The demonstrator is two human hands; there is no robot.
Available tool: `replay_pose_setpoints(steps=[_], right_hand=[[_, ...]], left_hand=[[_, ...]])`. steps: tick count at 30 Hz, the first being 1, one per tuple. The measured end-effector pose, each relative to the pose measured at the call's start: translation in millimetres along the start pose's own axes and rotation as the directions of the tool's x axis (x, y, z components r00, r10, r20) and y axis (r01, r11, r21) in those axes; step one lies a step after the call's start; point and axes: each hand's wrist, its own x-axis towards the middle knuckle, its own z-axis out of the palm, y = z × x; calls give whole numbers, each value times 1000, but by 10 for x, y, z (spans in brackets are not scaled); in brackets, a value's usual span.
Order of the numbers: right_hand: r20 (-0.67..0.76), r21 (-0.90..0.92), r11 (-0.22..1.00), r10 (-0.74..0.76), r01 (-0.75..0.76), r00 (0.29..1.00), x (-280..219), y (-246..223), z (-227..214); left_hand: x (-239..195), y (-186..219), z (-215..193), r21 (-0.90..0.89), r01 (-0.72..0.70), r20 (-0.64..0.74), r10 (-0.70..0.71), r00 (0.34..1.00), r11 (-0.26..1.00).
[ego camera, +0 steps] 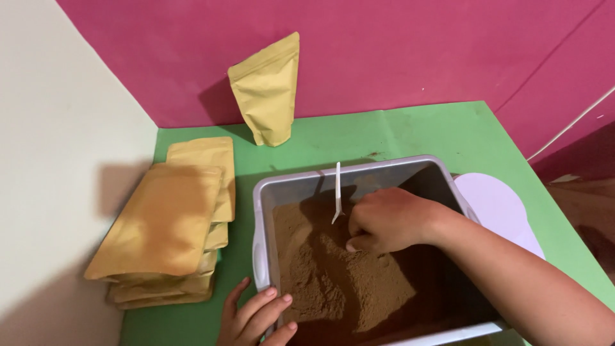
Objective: Stirring and mixing finely ground coffee powder in a metal tray using a small plastic spoon on a workspace with a digital scale and packaging bags.
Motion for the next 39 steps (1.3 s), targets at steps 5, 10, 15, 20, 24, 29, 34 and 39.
replay_pose_setpoints(steps=[5, 10, 15, 20, 24, 29, 34, 39], right_hand=[[3, -28, 999, -42, 42, 999, -21, -5, 17], [-170, 204, 969, -103, 137, 980, -143, 83, -48], [-240, 405, 847, -265, 344, 934, -253, 118, -111], [-293, 491, 682, -457, 542, 840, -327, 119, -157], [-297, 507, 586, -570, 632, 766, -348, 120, -185], [-405, 446, 511, -617, 735, 675, -374, 104, -155], [-417, 441, 428, -680, 789, 603, -453, 34, -216], [-482, 452, 464, -591, 762, 647, -429, 65, -155]], left_hand=[[-47, -39, -10, 24, -86, 8, 86, 996, 996], [0, 54, -94, -21, 6, 64, -5, 998, 1000], [48, 69, -150, -28, -6, 73, 9, 997, 1000], [131, 114, -193, -37, -3, 71, 5, 997, 999], [157, 138, -211, -49, 15, 85, -11, 996, 999], [134, 119, -193, -52, 10, 89, -5, 996, 999], [51, 78, -125, -46, 9, 60, -6, 998, 999], [91, 129, -163, -65, 35, 82, -29, 996, 997]])
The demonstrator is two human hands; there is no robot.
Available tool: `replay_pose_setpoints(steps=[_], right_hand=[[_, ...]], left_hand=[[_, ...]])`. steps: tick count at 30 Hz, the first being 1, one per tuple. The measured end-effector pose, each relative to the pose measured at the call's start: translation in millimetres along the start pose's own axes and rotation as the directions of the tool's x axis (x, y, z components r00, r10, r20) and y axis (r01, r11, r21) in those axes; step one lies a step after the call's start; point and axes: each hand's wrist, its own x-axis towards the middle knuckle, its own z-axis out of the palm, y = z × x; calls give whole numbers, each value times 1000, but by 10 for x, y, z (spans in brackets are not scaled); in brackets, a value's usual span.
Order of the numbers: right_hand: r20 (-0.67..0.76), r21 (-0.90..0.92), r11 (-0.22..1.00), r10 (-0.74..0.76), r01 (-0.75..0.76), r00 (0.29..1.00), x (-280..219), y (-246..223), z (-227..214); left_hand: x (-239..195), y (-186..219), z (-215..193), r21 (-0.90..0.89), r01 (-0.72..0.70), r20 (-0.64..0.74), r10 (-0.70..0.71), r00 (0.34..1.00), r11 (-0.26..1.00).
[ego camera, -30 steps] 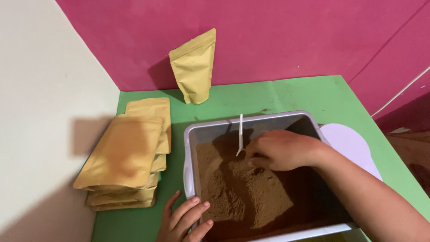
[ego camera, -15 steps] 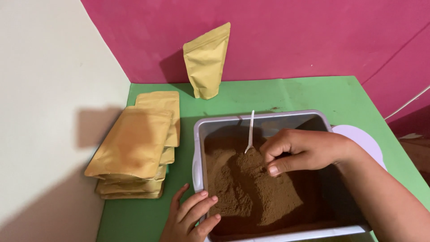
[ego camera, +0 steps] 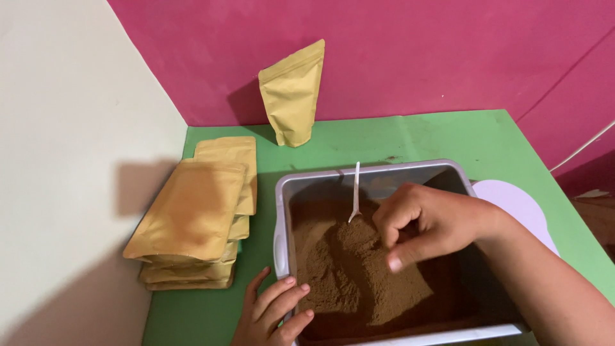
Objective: Stirring and mixing finely ground coffee powder in a metal tray using a small plastic spoon on a workspace with a digital scale and packaging bags.
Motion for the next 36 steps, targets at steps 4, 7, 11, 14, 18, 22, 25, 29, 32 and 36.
replay_pose_setpoints(steps=[4, 7, 11, 14, 18, 22, 25, 29, 32, 36], right_hand=[[-91, -45, 999, 11, -16, 996, 22, 20, 31], [-179, -139, 986, 68, -93, 982, 164, 15, 146], [-205, -215, 963, 119, -163, 972, 229, 165, 232], [-232, -298, 930, 149, -216, 961, 195, 190, 191], [-43, -486, 702, 576, -521, 816, 5, 111, -29], [-86, -686, 435, 747, -583, 659, -37, 17, 40], [-123, -770, 369, 715, -521, 689, -108, 19, 123], [-331, -659, 296, 712, -692, 619, -325, -220, 143], [-434, -729, 255, 545, -635, 718, -626, -157, 278], [-485, -692, 443, 298, -569, 822, -857, -219, 419]], left_hand=[[22, 20, -27, -9, 22, 28, -22, 999, 1000], [125, 127, -140, -57, 113, 92, -107, 990, 992], [133, 90, -173, -43, 49, 74, -45, 996, 998], [64, 72, -148, -24, 38, 75, -36, 997, 999], [-35, -157, 87, 47, -93, -80, 96, 992, 995], [-68, -116, 201, 93, -26, -177, 42, 983, 995], [-102, -86, 229, 83, 57, -142, -45, 989, 995], [-104, -68, 189, 66, 32, -102, -25, 994, 997], [10, 59, 116, 69, 80, -95, -73, 993, 994], [139, 110, -38, 44, -3, -93, 7, 996, 999]])
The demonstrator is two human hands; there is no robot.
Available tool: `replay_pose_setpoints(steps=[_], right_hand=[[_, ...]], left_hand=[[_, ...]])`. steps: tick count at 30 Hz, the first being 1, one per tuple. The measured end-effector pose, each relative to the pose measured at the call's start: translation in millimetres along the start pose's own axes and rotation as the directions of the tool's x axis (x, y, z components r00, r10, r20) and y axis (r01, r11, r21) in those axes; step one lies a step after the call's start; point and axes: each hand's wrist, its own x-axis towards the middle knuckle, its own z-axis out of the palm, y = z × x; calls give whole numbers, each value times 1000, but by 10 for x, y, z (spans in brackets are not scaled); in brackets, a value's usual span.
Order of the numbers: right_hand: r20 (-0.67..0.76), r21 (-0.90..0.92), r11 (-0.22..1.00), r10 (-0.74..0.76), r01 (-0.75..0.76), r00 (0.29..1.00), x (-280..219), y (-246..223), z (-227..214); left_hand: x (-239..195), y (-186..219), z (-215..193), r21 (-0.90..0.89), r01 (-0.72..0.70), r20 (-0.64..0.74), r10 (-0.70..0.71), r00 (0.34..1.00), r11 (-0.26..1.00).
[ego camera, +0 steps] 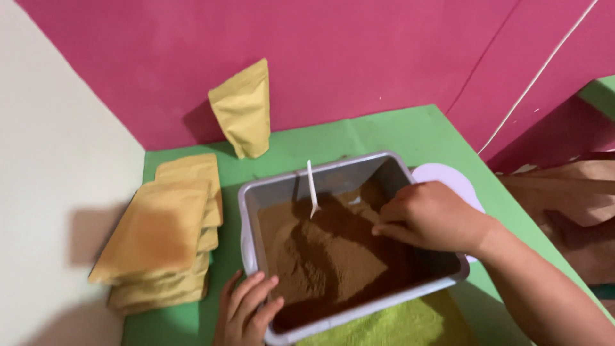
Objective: Stirring and mixing finely ground coffee powder in a metal tray using a small plastic spoon on a workspace with a digital scale and packaging bags.
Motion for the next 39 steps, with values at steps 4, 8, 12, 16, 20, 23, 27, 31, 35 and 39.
replay_pose_setpoints(steps=[4, 8, 12, 16, 20, 23, 27, 31, 35, 39], right_hand=[[-113, 40, 992, -111, 116, 987, 32, -218, -81], [96, 83, 974, -218, 210, 971, 479, -781, -122], [392, -73, 965, -205, 252, 897, 893, -1125, 164], [603, -85, 937, -222, 339, 766, 1046, -1284, 248], [552, -90, 920, -273, 382, 788, 1025, -1219, 383], [569, 215, 918, -394, 332, 722, 1041, -1171, 478], [534, 73, 892, -412, 446, 738, 1025, -1090, 683], [435, 103, 894, -435, 437, 788, 1028, -961, 355], [164, 255, 861, -487, 440, 858, 917, -650, -26], [64, 484, 738, -566, 471, 822, 737, -471, -345]], left_hand=[[-64, -99, -159, -96, -132, 197, 149, 969, 987], [-111, -63, -155, -96, -110, 179, 126, 976, 989], [-120, -43, -183, -67, -113, 205, 124, 971, 991], [-92, -33, -228, -58, -79, 258, 92, 962, 995], [-76, -84, -239, -71, -91, 234, 105, 966, 993], [-76, -121, -221, -89, -97, 230, 115, 966, 991], [-95, -139, -200, -115, -99, 214, 121, 969, 989], [-48, -132, -208, -130, -67, 220, 95, 971, 989], [-67, -95, -229, -167, 7, 315, 46, 948, 986], [-95, -45, -144, -136, 35, 230, -2, 973, 990]])
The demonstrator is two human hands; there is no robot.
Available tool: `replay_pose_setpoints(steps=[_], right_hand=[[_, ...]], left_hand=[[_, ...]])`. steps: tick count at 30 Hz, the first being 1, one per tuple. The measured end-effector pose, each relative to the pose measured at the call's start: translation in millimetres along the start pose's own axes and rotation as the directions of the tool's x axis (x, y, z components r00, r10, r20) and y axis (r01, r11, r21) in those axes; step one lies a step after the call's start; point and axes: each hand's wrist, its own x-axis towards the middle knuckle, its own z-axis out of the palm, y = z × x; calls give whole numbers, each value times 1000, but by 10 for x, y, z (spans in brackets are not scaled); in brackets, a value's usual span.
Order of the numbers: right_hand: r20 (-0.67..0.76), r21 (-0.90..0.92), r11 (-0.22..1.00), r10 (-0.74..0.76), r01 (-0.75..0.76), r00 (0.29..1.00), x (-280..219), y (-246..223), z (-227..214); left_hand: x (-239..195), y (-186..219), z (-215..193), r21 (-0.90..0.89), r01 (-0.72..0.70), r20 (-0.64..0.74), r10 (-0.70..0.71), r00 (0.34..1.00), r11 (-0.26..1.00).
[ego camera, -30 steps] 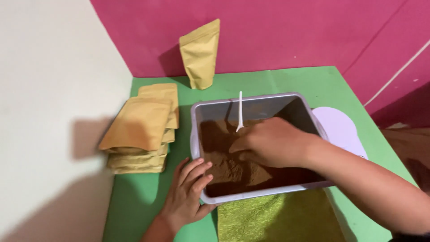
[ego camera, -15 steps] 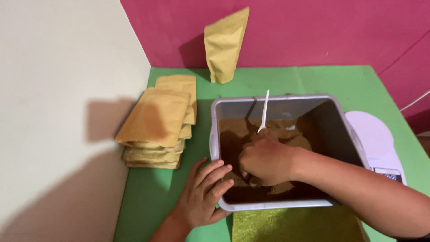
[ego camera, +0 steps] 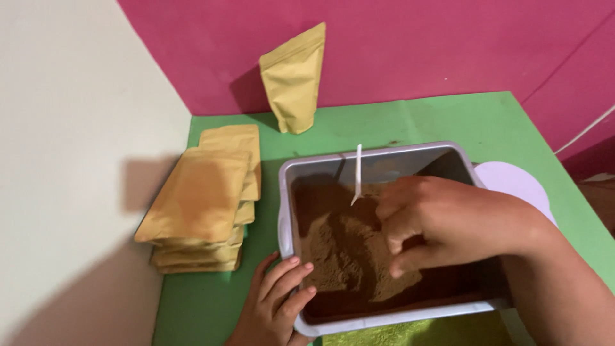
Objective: Stirring and mixing finely ground coffee powder in a metal tray using a small plastic spoon on a workspace with a digital scale and packaging bags.
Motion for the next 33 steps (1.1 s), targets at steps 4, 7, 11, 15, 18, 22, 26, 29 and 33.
replay_pose_setpoints(steps=[4, 7, 11, 15, 18, 22, 26, 29, 33], right_hand=[[-69, 0, 996, -85, 85, 994, -17, -116, -53], [-70, -75, 996, -61, 56, 996, -32, -57, 32], [-32, -136, 991, 14, -19, 999, -116, 66, 49], [-72, -141, 987, 67, -77, 995, -132, 120, 43], [-110, -147, 983, 90, -106, 990, -121, 124, 61], [-109, -117, 985, 114, -127, 987, -116, 165, 28], [-105, -118, 983, 128, -140, 986, -123, 210, 30], [-151, -91, 993, 57, -71, 987, -109, 187, 0], [-138, -102, 987, 112, -127, 984, -124, 215, -6]], left_hand=[[-11, 18, 101, 14, 63, -75, -61, 995, 998], [11, -3, 130, 33, 36, -107, -32, 994, 999], [16, -13, 148, 65, 47, -92, -41, 995, 997], [-21, -125, 224, 116, -12, -139, 28, 990, 993], [-37, -95, 208, 133, -14, -136, 32, 990, 991], [-23, -94, 206, 136, -13, -131, 30, 991, 991], [-31, -58, 193, 122, 16, -121, -1, 993, 992], [-35, -60, 197, 90, -9, -131, 21, 991, 996], [52, -10, 145, 76, -26, -155, 37, 987, 997]])
